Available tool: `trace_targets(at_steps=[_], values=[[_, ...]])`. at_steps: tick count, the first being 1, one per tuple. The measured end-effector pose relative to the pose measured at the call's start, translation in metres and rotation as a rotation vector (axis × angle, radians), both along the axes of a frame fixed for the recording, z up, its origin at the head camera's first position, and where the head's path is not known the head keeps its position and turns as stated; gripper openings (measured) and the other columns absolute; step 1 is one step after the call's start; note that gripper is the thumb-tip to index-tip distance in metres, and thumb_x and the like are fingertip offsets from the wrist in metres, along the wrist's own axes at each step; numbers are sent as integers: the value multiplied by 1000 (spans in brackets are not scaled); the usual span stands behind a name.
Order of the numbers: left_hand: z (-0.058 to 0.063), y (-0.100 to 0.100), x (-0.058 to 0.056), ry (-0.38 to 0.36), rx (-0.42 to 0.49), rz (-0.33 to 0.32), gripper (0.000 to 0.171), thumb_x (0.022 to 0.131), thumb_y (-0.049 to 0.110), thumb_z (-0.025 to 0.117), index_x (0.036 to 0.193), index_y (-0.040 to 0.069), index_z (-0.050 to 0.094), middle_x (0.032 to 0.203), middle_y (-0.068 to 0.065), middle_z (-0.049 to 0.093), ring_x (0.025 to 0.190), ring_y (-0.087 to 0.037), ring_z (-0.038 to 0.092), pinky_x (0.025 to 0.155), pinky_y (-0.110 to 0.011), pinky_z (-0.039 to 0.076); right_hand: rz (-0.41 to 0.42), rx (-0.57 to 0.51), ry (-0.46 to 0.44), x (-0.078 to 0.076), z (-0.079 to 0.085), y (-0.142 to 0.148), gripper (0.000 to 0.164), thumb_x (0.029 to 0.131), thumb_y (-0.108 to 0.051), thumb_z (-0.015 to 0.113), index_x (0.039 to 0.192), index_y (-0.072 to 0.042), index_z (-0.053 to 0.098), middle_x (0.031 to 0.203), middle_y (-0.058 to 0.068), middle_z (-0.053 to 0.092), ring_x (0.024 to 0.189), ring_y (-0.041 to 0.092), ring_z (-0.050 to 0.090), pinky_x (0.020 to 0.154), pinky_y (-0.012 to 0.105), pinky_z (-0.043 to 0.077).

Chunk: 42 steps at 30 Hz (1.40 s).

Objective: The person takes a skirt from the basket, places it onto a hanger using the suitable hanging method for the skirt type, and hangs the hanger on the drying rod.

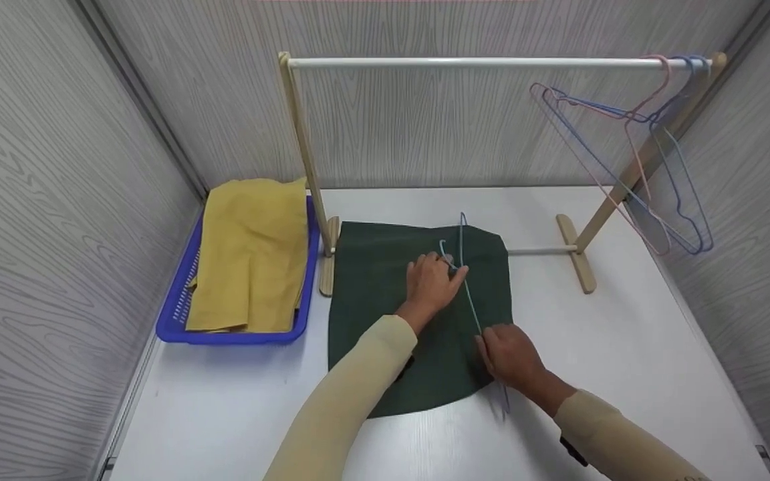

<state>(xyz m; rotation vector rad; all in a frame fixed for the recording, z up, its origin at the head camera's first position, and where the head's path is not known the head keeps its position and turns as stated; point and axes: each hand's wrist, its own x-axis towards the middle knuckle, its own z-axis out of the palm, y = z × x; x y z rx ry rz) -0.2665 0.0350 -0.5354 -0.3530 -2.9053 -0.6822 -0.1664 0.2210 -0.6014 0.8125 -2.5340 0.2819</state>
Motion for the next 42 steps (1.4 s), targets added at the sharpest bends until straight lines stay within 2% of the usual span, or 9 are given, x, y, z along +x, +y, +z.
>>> trace_targets(at_steps=[9, 14, 19, 22, 29, 32, 36, 39, 42], values=[[4, 9, 3, -27, 16, 12, 34, 103, 40, 50, 104, 16, 74, 94, -4, 67, 88, -20, 59, 80, -35, 45, 32, 2, 15, -3, 1, 2, 20, 93, -17, 63, 77, -11, 53, 62, 0, 45, 55, 16, 41, 54, 35, 40], [2, 9, 1, -37, 25, 16, 34, 103, 39, 50, 110, 15, 74, 97, -3, 69, 89, -19, 60, 82, -35, 46, -113, -23, -52, -19, -3, 9, 24, 98, -18, 58, 78, -5, 55, 64, 7, 51, 57, 25, 49, 55, 43, 43], [-3, 9, 1, -30, 26, 19, 34, 103, 38, 51, 107, 14, 75, 97, -4, 70, 89, -20, 61, 81, -35, 47, -263, -46, -116, -31, -16, 20, 26, 100, -17, 56, 79, -2, 55, 64, 11, 53, 61, 32, 53, 55, 48, 43], [-6, 10, 2, -22, 47, 12, 34, 103, 37, 52, 104, 13, 76, 94, -4, 70, 87, -20, 62, 80, -35, 47, -347, -24, -195, -34, -24, 24, 28, 101, -20, 54, 81, -1, 55, 65, 13, 54, 64, 34, 54, 59, 49, 45], [-11, 12, 3, 27, 86, 8, 32, 102, 33, 54, 90, 12, 74, 83, -4, 67, 78, -19, 61, 73, -34, 46, -424, 12, -268, -33, -44, 21, 21, 100, -18, 56, 91, 0, 61, 79, 17, 61, 73, 36, 57, 64, 51, 48], [-15, 13, 4, 41, 103, 15, 32, 101, 32, 56, 82, 12, 72, 76, -3, 66, 72, -17, 60, 68, -32, 44, -433, 16, -256, -29, -54, 20, 15, 99, -15, 56, 98, -1, 62, 83, 17, 60, 75, 35, 56, 65, 49, 47], [-18, 15, 3, 96, 72, 31, 34, 100, 30, 56, 72, 13, 68, 69, -1, 64, 66, -17, 60, 63, -31, 44, -422, 47, -173, -26, -65, 19, 11, 97, -12, 57, 99, -2, 61, 83, 18, 59, 76, 36, 54, 64, 48, 44], [-17, 14, 1, 137, 55, 34, 35, 98, 28, 58, 68, 13, 66, 66, -1, 63, 64, -17, 60, 61, -32, 44, -409, 69, -124, -27, -68, 18, 9, 96, -11, 57, 98, -3, 59, 81, 18, 57, 76, 36, 53, 63, 48, 42], [-15, 14, 0, 133, 66, 23, 35, 98, 28, 59, 67, 12, 66, 65, -1, 62, 62, -17, 59, 60, -31, 41, -410, 66, -118, -28, -69, 17, 8, 95, -10, 57, 97, -3, 58, 80, 17, 55, 75, 35, 52, 62, 47, 41]])
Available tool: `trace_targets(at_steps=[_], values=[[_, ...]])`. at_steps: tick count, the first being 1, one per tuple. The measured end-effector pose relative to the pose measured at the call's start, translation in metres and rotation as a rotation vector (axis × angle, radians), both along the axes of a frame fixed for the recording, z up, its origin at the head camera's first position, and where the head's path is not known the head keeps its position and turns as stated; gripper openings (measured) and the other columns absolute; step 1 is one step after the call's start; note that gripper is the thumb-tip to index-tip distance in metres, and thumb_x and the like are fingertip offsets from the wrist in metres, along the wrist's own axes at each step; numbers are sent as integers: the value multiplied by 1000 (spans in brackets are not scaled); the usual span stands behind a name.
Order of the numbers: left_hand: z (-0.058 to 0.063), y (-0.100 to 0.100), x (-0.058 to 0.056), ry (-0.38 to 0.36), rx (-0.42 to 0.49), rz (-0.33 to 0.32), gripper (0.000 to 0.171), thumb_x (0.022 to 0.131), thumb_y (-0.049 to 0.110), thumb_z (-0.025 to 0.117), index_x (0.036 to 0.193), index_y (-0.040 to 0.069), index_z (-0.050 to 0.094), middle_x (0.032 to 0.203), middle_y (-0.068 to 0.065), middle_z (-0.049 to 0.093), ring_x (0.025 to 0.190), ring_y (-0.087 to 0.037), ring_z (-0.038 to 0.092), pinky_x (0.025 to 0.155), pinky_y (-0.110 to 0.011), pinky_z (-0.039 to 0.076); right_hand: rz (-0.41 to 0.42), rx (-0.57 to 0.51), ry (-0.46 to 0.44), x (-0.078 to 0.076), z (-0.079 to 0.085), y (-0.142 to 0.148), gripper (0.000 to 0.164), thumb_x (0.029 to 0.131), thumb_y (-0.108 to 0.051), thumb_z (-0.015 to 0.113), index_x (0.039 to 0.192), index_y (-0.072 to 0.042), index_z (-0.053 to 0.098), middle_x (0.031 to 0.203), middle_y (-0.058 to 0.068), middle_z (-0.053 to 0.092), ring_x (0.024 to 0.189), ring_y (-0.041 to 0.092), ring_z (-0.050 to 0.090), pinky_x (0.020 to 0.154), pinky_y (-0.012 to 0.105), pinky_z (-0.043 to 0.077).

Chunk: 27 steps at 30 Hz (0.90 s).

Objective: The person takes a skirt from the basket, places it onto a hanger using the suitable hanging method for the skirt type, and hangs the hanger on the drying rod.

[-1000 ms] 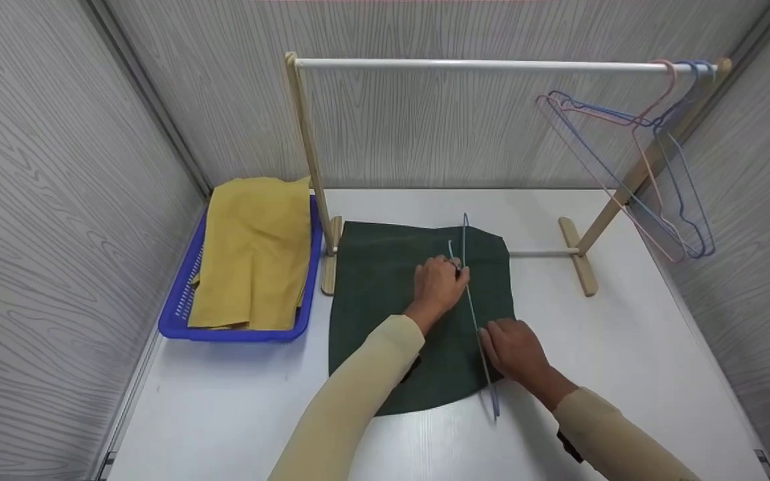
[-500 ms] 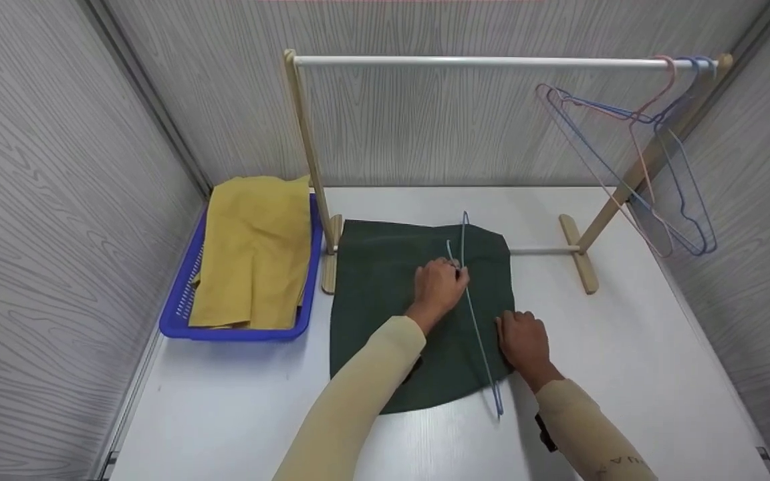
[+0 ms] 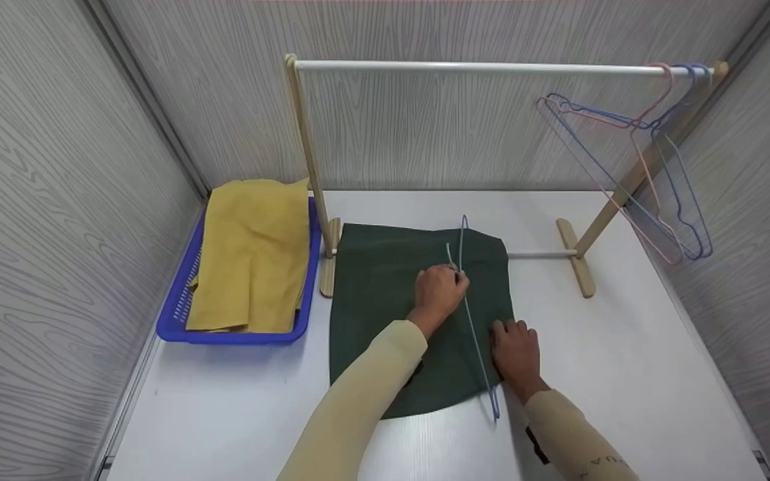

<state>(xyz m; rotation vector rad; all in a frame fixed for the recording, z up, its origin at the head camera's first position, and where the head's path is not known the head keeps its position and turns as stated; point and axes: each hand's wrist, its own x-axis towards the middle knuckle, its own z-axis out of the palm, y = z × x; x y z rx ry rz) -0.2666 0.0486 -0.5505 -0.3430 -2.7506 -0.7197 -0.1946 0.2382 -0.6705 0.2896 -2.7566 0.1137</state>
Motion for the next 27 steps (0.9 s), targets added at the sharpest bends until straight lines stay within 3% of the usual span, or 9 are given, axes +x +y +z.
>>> trace_targets(at_steps=[9, 18, 27], values=[[9, -4, -6, -14, -18, -37, 38, 99, 26, 57, 67, 9, 67, 60, -2, 57, 53, -12, 44, 55, -25, 33, -11, -26, 21, -4, -2, -8, 10, 97, -12, 56, 97, -2, 58, 79, 18, 55, 74, 37, 53, 62, 49, 41], [20, -11, -12, -30, -63, -51, 32, 100, 24, 57, 79, 6, 74, 64, -3, 63, 54, -10, 44, 52, -23, 34, -27, -35, -77, -4, 4, -10, 14, 100, -13, 52, 103, -2, 60, 85, 18, 58, 79, 37, 54, 67, 49, 43], [19, -20, -13, 12, -134, -57, 32, 99, 22, 57, 75, 9, 73, 67, -3, 65, 56, -11, 42, 53, -25, 37, -12, -40, -11, 3, 1, -3, 14, 101, -13, 51, 94, -2, 56, 78, 18, 52, 71, 37, 50, 61, 48, 38]])
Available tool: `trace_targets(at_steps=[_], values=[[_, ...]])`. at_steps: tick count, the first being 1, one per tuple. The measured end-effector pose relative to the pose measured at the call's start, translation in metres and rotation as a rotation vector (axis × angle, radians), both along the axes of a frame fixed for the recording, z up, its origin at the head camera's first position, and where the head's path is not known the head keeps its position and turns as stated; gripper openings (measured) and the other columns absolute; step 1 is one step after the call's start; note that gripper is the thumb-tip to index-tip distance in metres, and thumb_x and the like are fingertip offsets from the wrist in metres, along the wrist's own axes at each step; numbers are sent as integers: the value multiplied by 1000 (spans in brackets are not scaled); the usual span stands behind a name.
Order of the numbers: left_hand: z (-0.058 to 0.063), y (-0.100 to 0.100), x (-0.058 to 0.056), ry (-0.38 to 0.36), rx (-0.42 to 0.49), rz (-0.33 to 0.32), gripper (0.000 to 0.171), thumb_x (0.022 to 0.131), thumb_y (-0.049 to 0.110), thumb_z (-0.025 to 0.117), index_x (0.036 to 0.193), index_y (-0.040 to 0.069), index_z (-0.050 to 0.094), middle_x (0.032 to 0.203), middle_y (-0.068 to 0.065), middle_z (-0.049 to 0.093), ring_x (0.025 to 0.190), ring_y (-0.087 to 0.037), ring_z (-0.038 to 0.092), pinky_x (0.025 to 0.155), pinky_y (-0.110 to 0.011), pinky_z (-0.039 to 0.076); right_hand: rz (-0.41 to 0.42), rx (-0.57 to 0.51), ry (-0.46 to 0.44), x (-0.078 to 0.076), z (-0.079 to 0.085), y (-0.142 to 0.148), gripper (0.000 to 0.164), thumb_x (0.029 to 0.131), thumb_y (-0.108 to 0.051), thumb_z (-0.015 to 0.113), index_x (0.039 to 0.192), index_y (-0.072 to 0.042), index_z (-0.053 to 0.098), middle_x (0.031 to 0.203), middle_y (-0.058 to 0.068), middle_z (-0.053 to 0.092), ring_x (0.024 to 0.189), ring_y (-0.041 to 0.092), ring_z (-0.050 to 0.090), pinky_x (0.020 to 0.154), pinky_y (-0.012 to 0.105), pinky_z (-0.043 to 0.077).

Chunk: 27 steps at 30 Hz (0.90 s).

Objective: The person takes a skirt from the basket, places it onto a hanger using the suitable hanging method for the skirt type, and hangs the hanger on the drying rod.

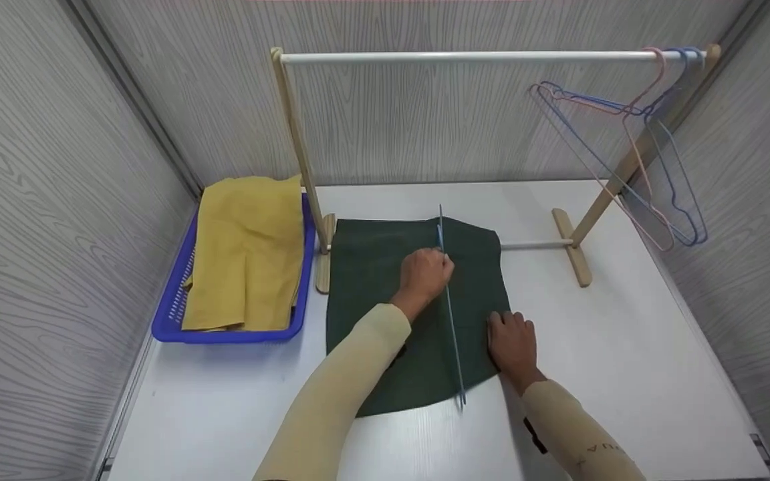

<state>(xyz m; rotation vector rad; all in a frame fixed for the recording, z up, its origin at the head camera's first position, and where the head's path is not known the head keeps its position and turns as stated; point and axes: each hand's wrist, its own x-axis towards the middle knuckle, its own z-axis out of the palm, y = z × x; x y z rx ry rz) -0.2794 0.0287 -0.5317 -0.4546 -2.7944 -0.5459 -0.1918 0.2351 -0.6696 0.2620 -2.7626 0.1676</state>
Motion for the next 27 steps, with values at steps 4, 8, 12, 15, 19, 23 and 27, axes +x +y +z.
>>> trace_targets(at_steps=[4, 8, 12, 15, 19, 23, 27], values=[[1, -8, -3, -14, -18, 15, 33, 100, 22, 56, 75, 8, 72, 68, -4, 65, 57, -11, 41, 54, -26, 37, -5, 4, -19, -1, 0, -1, 17, 102, -14, 47, 96, -2, 57, 79, 17, 53, 72, 36, 50, 62, 48, 38], [3, -18, -7, -35, -3, 15, 34, 100, 21, 55, 74, 7, 71, 67, -5, 65, 57, -12, 43, 55, -27, 37, -23, 15, -52, -1, 2, -1, 19, 103, -15, 46, 97, -2, 58, 80, 17, 55, 74, 36, 52, 64, 49, 40], [2, -25, -10, -41, -1, 19, 33, 100, 21, 55, 75, 6, 72, 68, -6, 66, 58, -13, 45, 56, -28, 40, -28, 22, -70, 1, 4, -1, 20, 103, -17, 46, 95, -3, 58, 81, 17, 56, 76, 36, 54, 65, 50, 41], [2, -29, -11, -48, -3, 22, 33, 100, 21, 55, 76, 5, 71, 69, -7, 66, 58, -14, 46, 56, -29, 40, -17, 23, -55, 1, 5, -1, 22, 103, -17, 46, 93, -2, 58, 80, 17, 56, 75, 36, 54, 65, 50, 42], [3, -36, -14, -64, 8, 12, 32, 101, 21, 55, 80, 4, 72, 71, -8, 66, 60, -16, 50, 58, -28, 40, -5, 16, -23, 1, 4, -1, 21, 103, -17, 46, 93, -2, 57, 79, 17, 56, 75, 37, 54, 65, 50, 42], [5, -44, -16, -57, -22, 15, 31, 101, 20, 55, 82, 4, 73, 73, -8, 68, 65, -19, 55, 64, -32, 45, -7, 12, -7, 1, 3, -1, 20, 103, -17, 48, 91, -4, 56, 79, 16, 55, 75, 36, 53, 65, 49, 39], [7, -52, -18, -36, -79, 35, 31, 100, 21, 55, 82, 5, 74, 78, -8, 71, 72, -23, 62, 73, -37, 48, -14, 12, -10, 1, 2, 0, 19, 103, -17, 48, 91, -4, 55, 80, 15, 55, 75, 35, 52, 66, 48, 38]])
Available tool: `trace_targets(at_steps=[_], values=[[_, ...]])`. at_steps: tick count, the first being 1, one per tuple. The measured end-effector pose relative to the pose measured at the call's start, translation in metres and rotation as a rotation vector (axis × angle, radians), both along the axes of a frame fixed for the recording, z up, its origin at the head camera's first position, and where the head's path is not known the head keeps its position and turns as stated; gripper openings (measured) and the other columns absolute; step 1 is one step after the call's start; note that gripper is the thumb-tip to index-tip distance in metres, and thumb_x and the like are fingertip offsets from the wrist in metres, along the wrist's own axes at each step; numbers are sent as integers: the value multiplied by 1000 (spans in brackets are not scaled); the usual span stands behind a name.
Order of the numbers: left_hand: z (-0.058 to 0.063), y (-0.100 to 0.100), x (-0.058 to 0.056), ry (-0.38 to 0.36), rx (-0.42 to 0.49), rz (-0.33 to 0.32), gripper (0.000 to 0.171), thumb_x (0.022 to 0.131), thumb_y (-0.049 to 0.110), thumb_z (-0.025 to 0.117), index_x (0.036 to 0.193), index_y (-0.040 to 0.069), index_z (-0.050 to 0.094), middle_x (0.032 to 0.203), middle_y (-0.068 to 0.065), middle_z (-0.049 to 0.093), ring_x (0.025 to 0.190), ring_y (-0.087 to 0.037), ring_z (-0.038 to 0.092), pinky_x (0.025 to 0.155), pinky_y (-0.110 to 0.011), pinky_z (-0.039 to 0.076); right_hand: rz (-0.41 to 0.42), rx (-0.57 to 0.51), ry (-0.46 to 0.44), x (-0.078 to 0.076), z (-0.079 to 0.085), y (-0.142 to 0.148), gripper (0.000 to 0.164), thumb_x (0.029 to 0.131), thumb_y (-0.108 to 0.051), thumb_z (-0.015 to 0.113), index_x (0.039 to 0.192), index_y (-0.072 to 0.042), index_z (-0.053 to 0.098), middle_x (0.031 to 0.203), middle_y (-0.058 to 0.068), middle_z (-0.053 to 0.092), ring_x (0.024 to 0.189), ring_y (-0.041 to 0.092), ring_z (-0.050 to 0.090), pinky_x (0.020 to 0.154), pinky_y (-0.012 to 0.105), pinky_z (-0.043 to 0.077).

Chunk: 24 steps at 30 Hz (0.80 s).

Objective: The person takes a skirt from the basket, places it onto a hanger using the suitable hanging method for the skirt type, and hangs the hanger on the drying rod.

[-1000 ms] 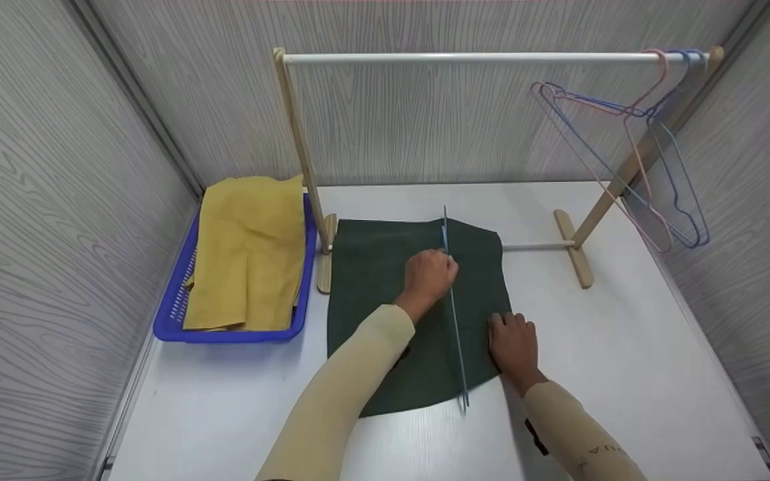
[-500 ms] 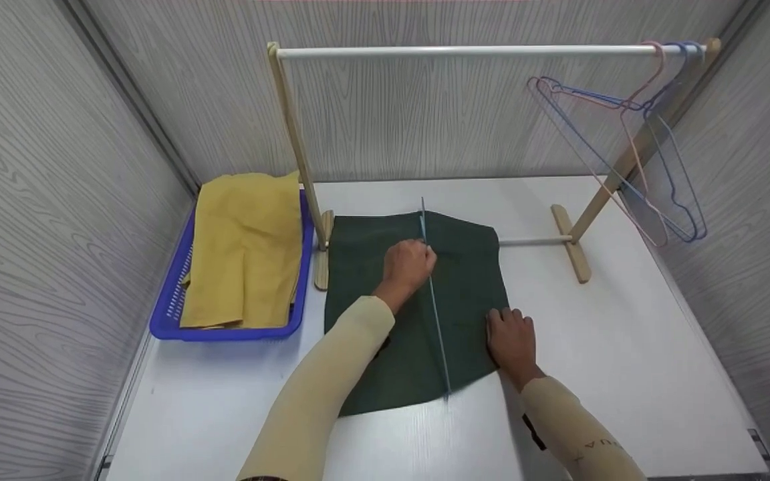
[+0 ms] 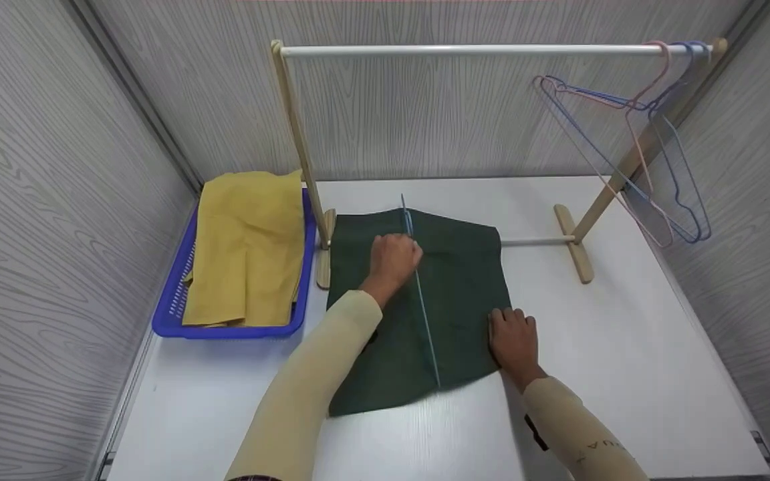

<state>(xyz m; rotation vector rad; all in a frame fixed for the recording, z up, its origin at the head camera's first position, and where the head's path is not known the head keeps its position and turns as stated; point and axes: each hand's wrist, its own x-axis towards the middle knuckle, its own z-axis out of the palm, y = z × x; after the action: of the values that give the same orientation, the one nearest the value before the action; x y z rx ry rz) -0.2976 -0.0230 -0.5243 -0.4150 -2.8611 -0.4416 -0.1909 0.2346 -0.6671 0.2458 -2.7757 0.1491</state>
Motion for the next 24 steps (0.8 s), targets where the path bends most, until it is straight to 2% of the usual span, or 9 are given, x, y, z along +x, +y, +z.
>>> trace_targets(at_steps=[3, 7, 14, 19, 21, 24], values=[[3, -6, -2, -17, -28, 2, 31, 101, 22, 54, 84, 5, 74, 83, -9, 72, 78, -26, 64, 79, -39, 48, -11, 3, -8, 0, 0, 0, 19, 103, -17, 48, 92, -4, 55, 82, 15, 55, 75, 34, 51, 66, 48, 37], [6, -14, -5, -78, -48, -9, 31, 103, 23, 52, 91, 5, 74, 90, -11, 71, 86, -28, 62, 84, -40, 47, -14, 1, -24, 1, 1, 0, 18, 103, -17, 47, 92, -4, 54, 81, 14, 54, 75, 34, 51, 67, 47, 36], [8, -23, -7, -180, 24, -19, 31, 104, 23, 50, 98, 3, 72, 97, -13, 69, 93, -29, 60, 90, -41, 44, -2, -1, -24, 0, 0, 0, 18, 103, -17, 47, 93, -5, 55, 82, 15, 55, 76, 34, 51, 67, 48, 37], [9, -14, -2, -214, -10, -91, 36, 107, 26, 43, 99, 3, 70, 97, -12, 67, 93, -28, 58, 90, -41, 45, 0, 10, -4, -1, -3, 2, 17, 102, -18, 50, 93, -5, 56, 81, 14, 55, 75, 34, 52, 66, 47, 37], [8, -6, 1, -204, -34, -121, 37, 107, 27, 42, 100, 4, 69, 96, -11, 67, 91, -26, 58, 87, -39, 45, 1, 12, -4, -1, -4, 3, 17, 103, -18, 50, 92, -5, 56, 79, 14, 55, 74, 34, 52, 66, 47, 37], [7, 3, 5, -167, -66, -112, 37, 107, 29, 42, 101, 5, 69, 94, -9, 67, 88, -24, 58, 83, -37, 46, 3, 6, -16, -2, -4, 3, 18, 103, -18, 49, 92, -5, 55, 80, 14, 55, 75, 34, 52, 66, 48, 37]])
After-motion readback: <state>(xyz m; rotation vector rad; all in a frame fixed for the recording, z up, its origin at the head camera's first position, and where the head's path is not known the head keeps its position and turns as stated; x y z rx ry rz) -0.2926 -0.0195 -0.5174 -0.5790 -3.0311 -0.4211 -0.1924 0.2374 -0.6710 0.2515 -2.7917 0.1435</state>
